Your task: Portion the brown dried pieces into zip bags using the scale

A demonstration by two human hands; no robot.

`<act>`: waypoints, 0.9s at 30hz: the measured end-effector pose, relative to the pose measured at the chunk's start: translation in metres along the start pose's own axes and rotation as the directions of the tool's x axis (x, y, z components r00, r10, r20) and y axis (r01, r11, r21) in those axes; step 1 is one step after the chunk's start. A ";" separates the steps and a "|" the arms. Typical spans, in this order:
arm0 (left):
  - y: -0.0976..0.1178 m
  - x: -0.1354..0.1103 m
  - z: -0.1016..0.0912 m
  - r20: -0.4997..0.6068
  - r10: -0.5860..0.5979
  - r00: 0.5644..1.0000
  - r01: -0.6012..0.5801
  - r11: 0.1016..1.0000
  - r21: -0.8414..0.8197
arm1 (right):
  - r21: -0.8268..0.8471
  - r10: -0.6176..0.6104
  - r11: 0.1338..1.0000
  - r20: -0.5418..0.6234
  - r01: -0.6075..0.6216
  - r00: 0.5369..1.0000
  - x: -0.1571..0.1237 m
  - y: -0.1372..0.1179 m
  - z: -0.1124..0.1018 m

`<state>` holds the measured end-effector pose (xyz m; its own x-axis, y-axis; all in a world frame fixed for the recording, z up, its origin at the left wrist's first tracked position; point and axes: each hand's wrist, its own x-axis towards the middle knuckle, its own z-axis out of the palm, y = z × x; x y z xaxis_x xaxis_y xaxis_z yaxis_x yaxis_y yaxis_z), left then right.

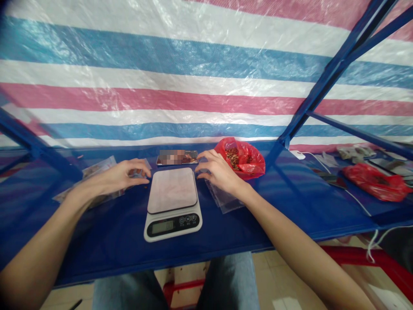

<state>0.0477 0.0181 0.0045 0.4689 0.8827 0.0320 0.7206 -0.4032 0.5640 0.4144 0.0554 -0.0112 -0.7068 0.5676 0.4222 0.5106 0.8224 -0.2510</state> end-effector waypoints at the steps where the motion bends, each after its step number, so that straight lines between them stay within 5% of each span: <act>1: 0.001 0.000 0.001 0.022 0.010 1.000 -0.010 1.000 -0.002 | -0.012 -0.011 1.000 0.031 0.012 0.999 0.000 -0.001 0.001; 10: -0.005 0.006 0.013 0.085 0.006 0.996 -0.006 1.000 -0.007 | -0.016 -0.003 1.000 0.049 0.004 0.999 0.002 -0.003 0.011; 14: -0.006 0.004 0.008 0.083 -0.006 0.996 0.008 1.000 -0.027 | 0.009 0.064 0.998 -0.179 -0.064 0.982 0.002 0.006 -0.017; 17: -0.006 -0.003 0.000 0.111 -0.061 0.992 0.065 0.997 -0.029 | -0.048 0.242 0.960 -0.359 -0.276 0.901 -0.005 0.028 -0.046; 21: -0.008 -0.005 -0.003 0.162 -0.097 0.982 0.101 0.995 -0.014 | -0.199 0.453 0.847 -0.213 -0.493 0.866 -0.018 0.058 -0.058; 27: -0.006 0.001 0.005 0.156 -0.105 0.982 0.109 0.994 -0.016 | -0.295 0.515 0.781 -0.192 -0.550 0.835 -0.017 0.058 -0.040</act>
<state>0.0466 0.0203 -0.0023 0.4646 0.8716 -0.1565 0.7593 -0.3011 0.5769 0.4757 0.0915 0.0021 -0.2334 0.8904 0.3908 0.9321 0.3194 -0.1710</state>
